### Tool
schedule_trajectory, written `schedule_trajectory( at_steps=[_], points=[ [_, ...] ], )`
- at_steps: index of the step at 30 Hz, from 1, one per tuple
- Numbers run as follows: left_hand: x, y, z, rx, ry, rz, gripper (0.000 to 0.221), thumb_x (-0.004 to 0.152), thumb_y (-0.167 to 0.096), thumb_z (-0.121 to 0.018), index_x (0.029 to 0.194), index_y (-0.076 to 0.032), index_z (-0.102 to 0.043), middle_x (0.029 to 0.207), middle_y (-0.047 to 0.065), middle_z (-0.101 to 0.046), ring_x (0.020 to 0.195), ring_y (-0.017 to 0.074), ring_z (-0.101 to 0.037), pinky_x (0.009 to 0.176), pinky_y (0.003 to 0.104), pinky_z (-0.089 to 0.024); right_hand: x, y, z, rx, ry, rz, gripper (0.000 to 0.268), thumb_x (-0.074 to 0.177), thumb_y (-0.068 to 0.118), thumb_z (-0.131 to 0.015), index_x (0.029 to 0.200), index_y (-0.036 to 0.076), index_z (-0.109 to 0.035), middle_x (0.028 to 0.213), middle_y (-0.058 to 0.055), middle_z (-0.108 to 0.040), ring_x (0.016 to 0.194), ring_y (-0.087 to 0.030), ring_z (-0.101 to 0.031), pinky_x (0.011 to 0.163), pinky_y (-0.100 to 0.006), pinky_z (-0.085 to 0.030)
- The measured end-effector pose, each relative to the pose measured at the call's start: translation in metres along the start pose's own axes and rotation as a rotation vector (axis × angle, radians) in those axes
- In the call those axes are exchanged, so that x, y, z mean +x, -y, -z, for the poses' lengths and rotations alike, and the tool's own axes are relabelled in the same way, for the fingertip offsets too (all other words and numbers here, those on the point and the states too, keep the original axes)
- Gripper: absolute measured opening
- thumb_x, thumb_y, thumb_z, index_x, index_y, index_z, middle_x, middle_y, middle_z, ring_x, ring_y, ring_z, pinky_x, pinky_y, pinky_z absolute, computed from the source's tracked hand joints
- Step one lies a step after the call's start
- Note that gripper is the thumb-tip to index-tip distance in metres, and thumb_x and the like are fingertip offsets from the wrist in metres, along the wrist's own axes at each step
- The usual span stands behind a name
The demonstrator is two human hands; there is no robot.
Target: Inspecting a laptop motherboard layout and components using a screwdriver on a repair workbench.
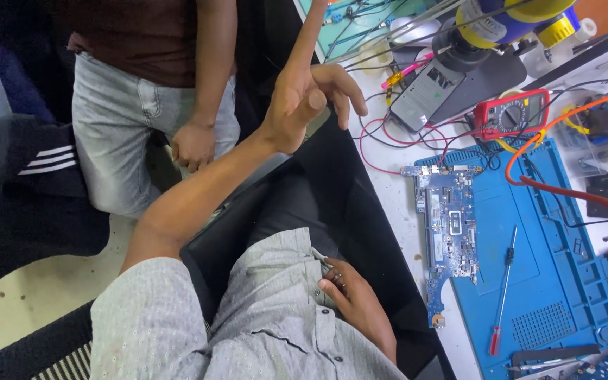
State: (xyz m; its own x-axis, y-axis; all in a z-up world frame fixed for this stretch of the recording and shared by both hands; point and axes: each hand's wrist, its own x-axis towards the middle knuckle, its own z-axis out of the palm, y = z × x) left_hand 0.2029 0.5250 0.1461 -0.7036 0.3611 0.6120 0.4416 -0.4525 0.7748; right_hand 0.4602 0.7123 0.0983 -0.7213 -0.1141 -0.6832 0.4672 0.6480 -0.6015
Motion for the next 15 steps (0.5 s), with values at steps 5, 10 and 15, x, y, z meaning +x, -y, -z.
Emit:
schedule_trajectory(
  at_steps=[5,10,15],
  points=[
    [-0.001,-0.010,-0.008,0.005,0.045,-0.004,0.100,0.098,-0.075,-0.057,0.169,-0.030,-0.003,0.111,0.021,-0.085,0.078,0.0283,-0.083,0.077,0.034,-0.071,0.002,-0.001,0.000,-0.009,-0.006,-0.033,0.067,0.090,0.060,-0.053,0.145,0.022,-0.054,0.133,-0.001,-0.069,0.122,-0.021,-0.069,0.104,-0.038,-0.054],
    [-0.010,-0.022,-0.026,0.121,0.198,-0.178,0.109,0.097,-0.063,-0.064,0.167,-0.021,0.009,0.108,0.017,-0.085,0.072,0.0233,-0.079,0.075,0.030,-0.071,-0.001,0.003,0.002,0.044,-0.005,-0.018,0.064,0.091,0.055,-0.055,0.146,0.022,-0.055,0.125,0.001,-0.071,0.117,-0.018,-0.069,0.098,-0.034,-0.054],
    [-0.013,-0.027,-0.031,0.011,0.209,-0.143,0.114,0.096,-0.060,-0.067,0.163,-0.030,0.020,0.122,0.028,-0.083,0.081,0.0319,-0.084,0.071,0.035,-0.071,-0.003,0.006,0.003,0.024,-0.004,-0.015,0.061,0.093,0.052,-0.055,0.146,0.021,-0.055,0.128,0.000,-0.070,0.116,-0.018,-0.069,0.097,-0.034,-0.054]
  ],
)
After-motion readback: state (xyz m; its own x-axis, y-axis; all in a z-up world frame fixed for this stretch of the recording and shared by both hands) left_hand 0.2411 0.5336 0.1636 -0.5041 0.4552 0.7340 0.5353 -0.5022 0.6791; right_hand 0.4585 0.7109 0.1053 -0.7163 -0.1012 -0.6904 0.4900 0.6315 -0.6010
